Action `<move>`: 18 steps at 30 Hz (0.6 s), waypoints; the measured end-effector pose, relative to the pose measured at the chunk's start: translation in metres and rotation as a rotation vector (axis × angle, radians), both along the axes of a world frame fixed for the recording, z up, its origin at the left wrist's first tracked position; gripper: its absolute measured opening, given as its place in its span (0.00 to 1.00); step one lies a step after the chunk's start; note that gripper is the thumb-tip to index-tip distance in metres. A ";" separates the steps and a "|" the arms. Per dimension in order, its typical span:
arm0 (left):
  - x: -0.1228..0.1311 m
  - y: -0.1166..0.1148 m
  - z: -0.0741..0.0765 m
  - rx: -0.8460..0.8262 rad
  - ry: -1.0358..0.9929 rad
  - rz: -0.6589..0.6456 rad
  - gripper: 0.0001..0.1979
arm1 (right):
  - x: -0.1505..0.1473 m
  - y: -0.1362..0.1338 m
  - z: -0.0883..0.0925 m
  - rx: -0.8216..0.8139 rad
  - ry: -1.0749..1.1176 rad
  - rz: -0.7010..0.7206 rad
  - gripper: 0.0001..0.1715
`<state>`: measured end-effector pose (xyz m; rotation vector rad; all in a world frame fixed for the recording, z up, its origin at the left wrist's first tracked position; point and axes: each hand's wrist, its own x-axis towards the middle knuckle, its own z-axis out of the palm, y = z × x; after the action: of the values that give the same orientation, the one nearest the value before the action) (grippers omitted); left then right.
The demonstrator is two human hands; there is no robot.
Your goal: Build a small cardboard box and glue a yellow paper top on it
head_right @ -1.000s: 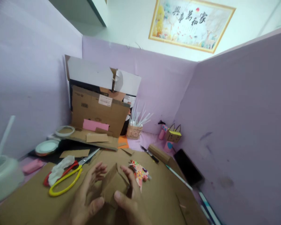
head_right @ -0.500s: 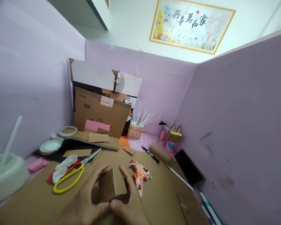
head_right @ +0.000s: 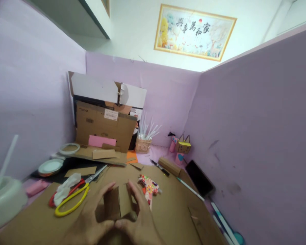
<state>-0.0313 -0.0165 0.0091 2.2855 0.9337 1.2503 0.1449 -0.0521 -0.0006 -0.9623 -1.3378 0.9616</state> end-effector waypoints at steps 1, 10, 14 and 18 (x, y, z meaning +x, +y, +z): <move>0.000 0.000 0.001 0.046 0.009 0.023 0.36 | 0.001 -0.002 0.001 0.007 -0.021 0.003 0.54; 0.003 -0.002 -0.004 0.240 0.113 0.119 0.32 | 0.007 0.004 0.004 0.004 0.060 -0.276 0.25; 0.007 -0.006 -0.007 0.280 0.103 0.048 0.32 | 0.005 0.005 0.011 -0.110 0.035 -0.364 0.22; 0.008 -0.008 -0.006 0.335 0.108 -0.059 0.35 | 0.004 0.002 0.019 -0.118 -0.039 -0.415 0.18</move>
<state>-0.0233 -0.0248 0.0031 2.6399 0.7296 1.3542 0.1489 -0.0497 0.0182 -1.2935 -1.0624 0.7102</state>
